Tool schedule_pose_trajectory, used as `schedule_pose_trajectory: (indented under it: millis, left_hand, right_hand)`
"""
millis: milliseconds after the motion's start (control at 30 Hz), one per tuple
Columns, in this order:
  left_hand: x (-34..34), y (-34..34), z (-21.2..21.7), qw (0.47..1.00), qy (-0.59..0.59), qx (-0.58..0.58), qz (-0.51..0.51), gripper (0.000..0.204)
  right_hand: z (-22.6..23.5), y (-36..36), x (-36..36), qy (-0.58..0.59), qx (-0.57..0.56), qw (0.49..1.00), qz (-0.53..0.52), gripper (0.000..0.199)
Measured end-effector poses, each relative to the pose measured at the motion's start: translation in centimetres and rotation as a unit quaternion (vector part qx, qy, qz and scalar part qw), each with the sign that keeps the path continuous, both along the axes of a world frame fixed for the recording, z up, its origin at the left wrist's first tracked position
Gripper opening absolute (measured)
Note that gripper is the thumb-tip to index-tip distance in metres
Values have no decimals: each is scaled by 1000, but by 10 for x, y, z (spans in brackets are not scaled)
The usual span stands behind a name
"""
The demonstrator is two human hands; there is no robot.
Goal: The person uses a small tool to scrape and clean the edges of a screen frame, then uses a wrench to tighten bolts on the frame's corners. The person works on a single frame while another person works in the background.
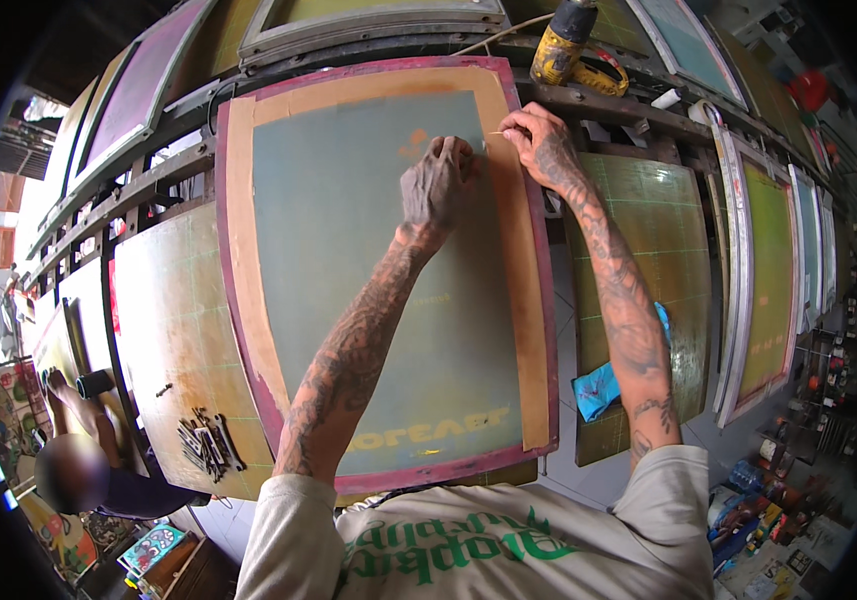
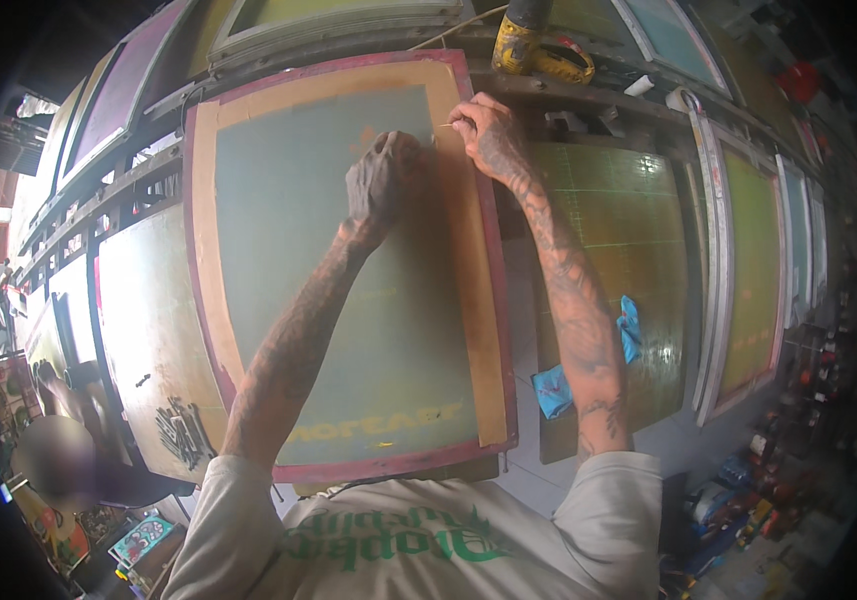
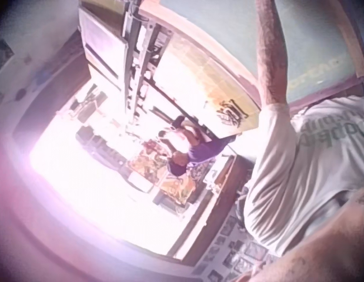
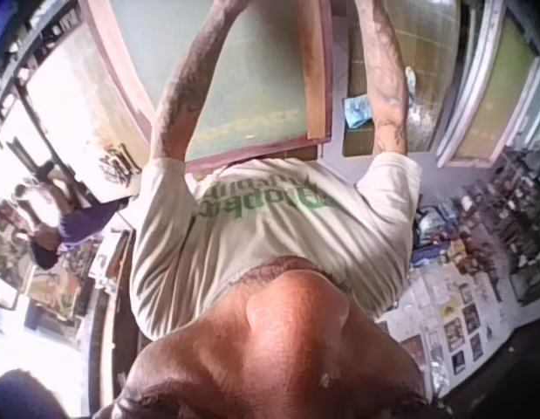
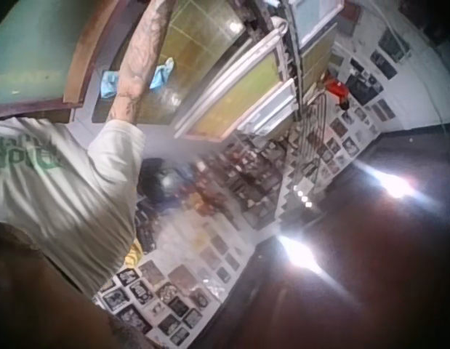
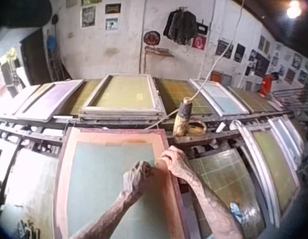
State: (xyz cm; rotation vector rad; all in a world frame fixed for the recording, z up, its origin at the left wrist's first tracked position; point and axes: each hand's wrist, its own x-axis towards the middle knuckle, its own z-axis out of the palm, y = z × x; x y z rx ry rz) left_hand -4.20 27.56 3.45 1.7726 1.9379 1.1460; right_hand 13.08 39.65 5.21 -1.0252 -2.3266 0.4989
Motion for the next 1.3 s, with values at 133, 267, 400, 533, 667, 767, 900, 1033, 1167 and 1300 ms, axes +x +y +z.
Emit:
schedule_pose_trajectory:
  millis: [133,267,400,533,667,767,900,1033,1167,1300]
  left_hand:
    - [2,-3,-2,1000,17,0,3,20]
    - [2,-2,-3,1000,20,3,5,20]
    - [3,-2,-3,999,17,-29,8,23]
    - [3,-2,-1,999,20,-39,8,23]
    - [1,-2,0,999,3,-35,-3,22]
    - [4,-3,1,999,10,-32,3,23]
    - [4,-4,0,1000,16,-4,4,23]
    - [5,-2,-3,1000,18,23,6,19]
    - [6,-1,-2,999,17,36,9,16]
    - [4,-2,-2,1000,5,-10,2,25]
  right_hand:
    - [9,18,-2,-40,26,994,103,10]
    - [15,23,-7,-89,86,982,140,10]
    - [18,24,-11,-132,131,969,164,10]
    - [19,21,-10,-138,140,964,181,11]
    - [11,19,-7,-116,146,970,159,12]
    - [2,16,-4,-91,143,976,136,16]
    - [-4,12,-4,-66,156,978,121,17]
    - [-5,8,-4,-43,151,980,125,10]
    - [-3,6,-5,-28,155,980,124,11]
    - [-6,5,-6,-17,162,979,125,12]
